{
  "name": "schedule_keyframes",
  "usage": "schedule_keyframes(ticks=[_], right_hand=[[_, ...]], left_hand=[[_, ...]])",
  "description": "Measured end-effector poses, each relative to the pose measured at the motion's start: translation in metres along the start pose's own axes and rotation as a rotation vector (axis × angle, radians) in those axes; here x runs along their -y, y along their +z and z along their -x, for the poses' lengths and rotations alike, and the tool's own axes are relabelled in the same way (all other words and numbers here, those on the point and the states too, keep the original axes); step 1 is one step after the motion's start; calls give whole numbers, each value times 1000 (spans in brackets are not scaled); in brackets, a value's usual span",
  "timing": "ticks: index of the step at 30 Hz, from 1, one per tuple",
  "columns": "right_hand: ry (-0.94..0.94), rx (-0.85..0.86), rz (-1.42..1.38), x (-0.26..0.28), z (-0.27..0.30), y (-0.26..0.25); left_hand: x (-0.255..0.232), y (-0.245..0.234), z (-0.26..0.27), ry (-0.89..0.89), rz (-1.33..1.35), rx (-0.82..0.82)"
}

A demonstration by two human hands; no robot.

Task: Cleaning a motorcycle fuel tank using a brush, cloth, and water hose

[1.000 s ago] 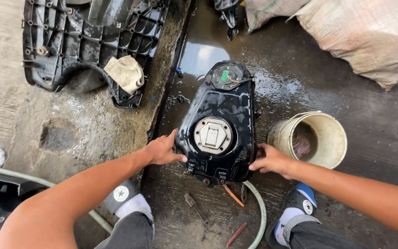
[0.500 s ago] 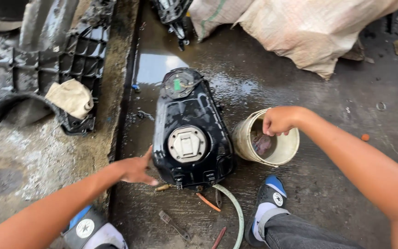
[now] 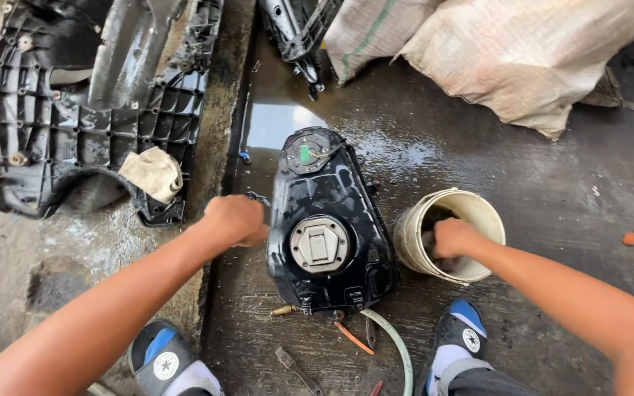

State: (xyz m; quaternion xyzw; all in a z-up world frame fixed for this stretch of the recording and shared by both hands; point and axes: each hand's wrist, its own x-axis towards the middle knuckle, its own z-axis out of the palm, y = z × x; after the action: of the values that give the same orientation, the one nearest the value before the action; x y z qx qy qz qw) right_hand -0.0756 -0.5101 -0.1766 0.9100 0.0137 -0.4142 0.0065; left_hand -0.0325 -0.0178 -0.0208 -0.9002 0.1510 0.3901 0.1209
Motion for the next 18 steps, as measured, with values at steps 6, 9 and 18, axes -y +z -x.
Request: schedule_keyframes(ticks=[6,9,18], right_hand=[[-79,-58,-229,-14,41,-44],[-158,-3,-291,23,96,-88],[-152,-187,-137,-19,45,-36]], left_hand=[[-43,-16,46,121,126,-440],[-45,-12,45,150,164,-481],[-62,25,35,177,151,-643]])
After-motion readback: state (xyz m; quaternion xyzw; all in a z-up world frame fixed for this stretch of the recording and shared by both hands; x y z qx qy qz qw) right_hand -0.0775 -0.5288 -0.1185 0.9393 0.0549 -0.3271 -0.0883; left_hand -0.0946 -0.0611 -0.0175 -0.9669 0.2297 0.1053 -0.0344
